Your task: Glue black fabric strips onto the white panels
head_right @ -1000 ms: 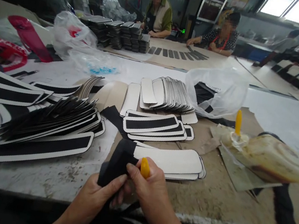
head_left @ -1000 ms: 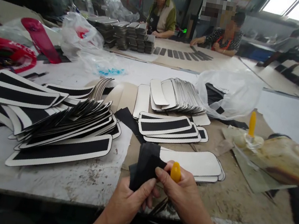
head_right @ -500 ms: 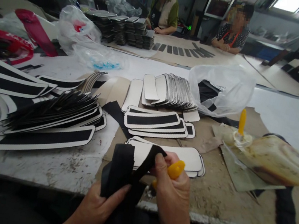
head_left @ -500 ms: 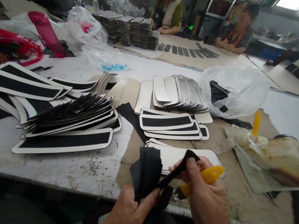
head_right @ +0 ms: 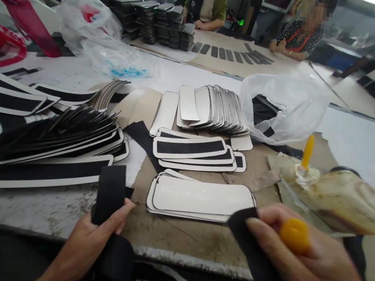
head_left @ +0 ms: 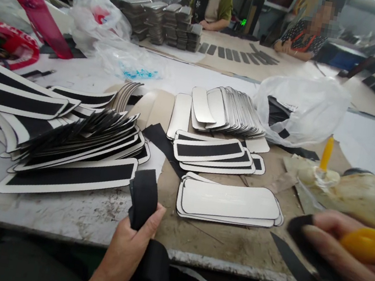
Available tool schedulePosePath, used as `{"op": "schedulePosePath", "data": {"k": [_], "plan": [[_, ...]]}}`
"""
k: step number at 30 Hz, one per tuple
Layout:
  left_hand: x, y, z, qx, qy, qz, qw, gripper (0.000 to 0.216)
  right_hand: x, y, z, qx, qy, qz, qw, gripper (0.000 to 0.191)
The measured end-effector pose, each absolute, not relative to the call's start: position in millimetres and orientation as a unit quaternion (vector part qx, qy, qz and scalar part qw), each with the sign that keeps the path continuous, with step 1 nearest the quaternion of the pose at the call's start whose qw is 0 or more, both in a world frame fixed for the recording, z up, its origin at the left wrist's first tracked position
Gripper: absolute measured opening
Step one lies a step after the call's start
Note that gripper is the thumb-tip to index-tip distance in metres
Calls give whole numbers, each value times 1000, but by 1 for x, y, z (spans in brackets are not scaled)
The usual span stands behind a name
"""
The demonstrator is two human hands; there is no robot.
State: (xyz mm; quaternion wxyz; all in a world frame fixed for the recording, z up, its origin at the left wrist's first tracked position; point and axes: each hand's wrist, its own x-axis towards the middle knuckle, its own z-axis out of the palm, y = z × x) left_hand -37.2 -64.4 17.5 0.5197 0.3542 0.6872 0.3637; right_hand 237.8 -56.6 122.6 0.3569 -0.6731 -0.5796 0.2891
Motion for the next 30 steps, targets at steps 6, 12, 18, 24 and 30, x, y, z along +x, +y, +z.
{"op": "schedulePosePath", "data": {"k": [6,12,18,24,30], "plan": [[-19,-20,32,374,648,383,543,32,189,3,101,-525,-769,361,47,28],[-14,-6,29,377,598,379,597,15,160,36,76,-499,-800,330,-48,24],[-34,-4,22,339,536,302,711,28,152,48,65,-480,-817,306,-90,25],[-37,2,26,394,535,285,691,31,145,52,63,-487,-819,268,-141,24],[-22,5,25,416,620,303,593,21,142,52,59,-481,-831,232,-152,25]]}}
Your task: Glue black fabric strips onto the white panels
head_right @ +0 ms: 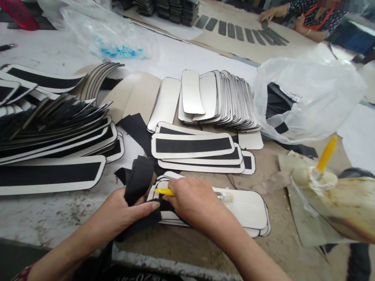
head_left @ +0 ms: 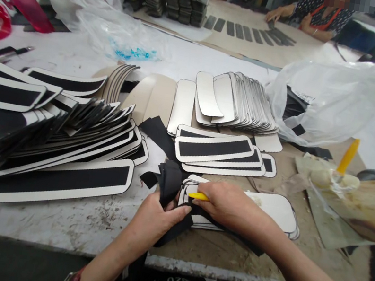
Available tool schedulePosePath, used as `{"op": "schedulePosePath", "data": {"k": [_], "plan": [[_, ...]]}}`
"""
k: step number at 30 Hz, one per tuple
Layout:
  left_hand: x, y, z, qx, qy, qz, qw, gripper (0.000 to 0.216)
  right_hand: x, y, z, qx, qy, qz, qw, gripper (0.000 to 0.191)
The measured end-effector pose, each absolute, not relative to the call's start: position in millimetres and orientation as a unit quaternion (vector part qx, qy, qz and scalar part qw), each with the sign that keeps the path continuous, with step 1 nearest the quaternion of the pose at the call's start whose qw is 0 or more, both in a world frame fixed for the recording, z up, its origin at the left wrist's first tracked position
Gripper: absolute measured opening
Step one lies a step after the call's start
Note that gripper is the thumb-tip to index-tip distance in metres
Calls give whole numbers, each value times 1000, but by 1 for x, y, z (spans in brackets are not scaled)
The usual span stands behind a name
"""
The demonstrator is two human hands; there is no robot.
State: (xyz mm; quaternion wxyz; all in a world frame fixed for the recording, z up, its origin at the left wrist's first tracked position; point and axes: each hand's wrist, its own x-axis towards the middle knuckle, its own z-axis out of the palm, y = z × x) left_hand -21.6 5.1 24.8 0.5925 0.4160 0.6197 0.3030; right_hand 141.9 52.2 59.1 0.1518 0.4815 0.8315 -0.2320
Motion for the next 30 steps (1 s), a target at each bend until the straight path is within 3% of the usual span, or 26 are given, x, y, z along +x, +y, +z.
{"op": "schedulePosePath", "data": {"k": [3,7,23,30], "plan": [[-17,4,20,432,617,305,583,22,141,53,59,480,836,-219,152,26],[-17,2,21,421,568,324,628,42,139,53,59,475,840,-210,155,26],[-14,-1,0,400,630,361,559,27,136,47,53,482,845,-183,141,25],[-9,1,-5,334,646,385,568,34,158,35,65,508,838,-149,136,26]]}}
